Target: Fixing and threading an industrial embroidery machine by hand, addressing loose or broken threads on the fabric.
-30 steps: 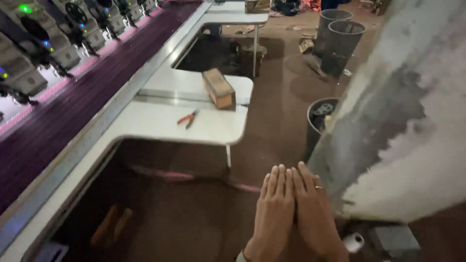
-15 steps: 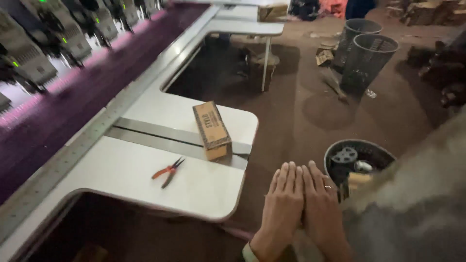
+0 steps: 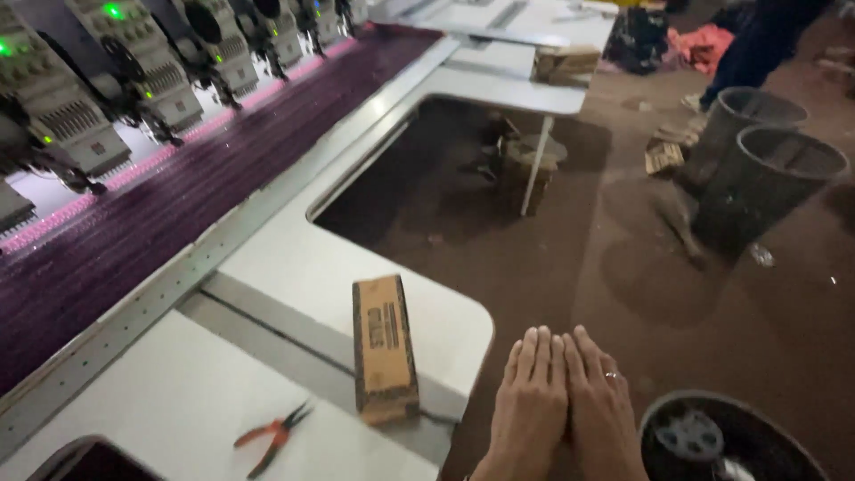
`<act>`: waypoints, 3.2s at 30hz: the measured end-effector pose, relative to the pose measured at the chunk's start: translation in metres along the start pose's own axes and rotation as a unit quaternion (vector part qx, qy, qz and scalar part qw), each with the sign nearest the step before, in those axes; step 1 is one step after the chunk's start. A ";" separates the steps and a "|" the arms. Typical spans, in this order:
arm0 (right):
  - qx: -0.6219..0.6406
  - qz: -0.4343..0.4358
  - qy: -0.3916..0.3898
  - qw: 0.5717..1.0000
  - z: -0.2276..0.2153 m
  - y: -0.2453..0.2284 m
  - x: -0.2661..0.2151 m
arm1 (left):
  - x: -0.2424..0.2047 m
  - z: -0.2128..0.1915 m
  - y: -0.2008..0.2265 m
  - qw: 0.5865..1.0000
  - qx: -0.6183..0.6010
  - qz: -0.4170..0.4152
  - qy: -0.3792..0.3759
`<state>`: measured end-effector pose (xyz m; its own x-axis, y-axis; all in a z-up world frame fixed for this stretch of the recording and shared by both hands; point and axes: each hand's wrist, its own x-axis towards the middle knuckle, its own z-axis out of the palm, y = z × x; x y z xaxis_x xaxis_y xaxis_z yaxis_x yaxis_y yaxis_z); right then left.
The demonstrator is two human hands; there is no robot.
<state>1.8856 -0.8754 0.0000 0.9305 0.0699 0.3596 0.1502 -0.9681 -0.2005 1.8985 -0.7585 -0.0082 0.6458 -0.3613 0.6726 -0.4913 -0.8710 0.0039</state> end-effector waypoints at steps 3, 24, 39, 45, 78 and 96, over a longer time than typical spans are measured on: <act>0.010 -0.015 -0.009 1.000 0.013 0.003 0.034 | 0.019 0.008 -0.018 0.999 0.032 -0.016 0.005; 0.130 -0.483 -0.018 0.866 0.019 -0.123 0.085 | -0.032 -0.088 -0.061 0.863 0.351 -0.359 -0.056; 0.230 -0.612 -0.024 0.756 -0.020 -0.296 -0.061 | -0.180 -0.256 -0.048 0.783 0.406 -0.471 0.026; 0.224 -0.682 -0.050 0.695 -0.023 -0.386 -0.164 | -0.284 -0.330 -0.035 0.713 0.454 -0.535 0.020; 0.380 -0.849 -0.064 0.362 -0.185 -0.910 -1.017 | -1.025 -0.914 0.200 0.261 0.608 -0.749 0.032; 0.368 -0.866 -0.045 0.336 -0.291 -1.244 -1.497 | -1.475 -1.286 0.243 0.236 0.629 -0.740 -0.003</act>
<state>0.2082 0.1544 -0.0233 -0.7633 0.4146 0.4954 0.5041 0.8619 0.0554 0.0749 -0.0093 -0.0478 -0.4328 0.6522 0.6223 0.8356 0.5493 0.0054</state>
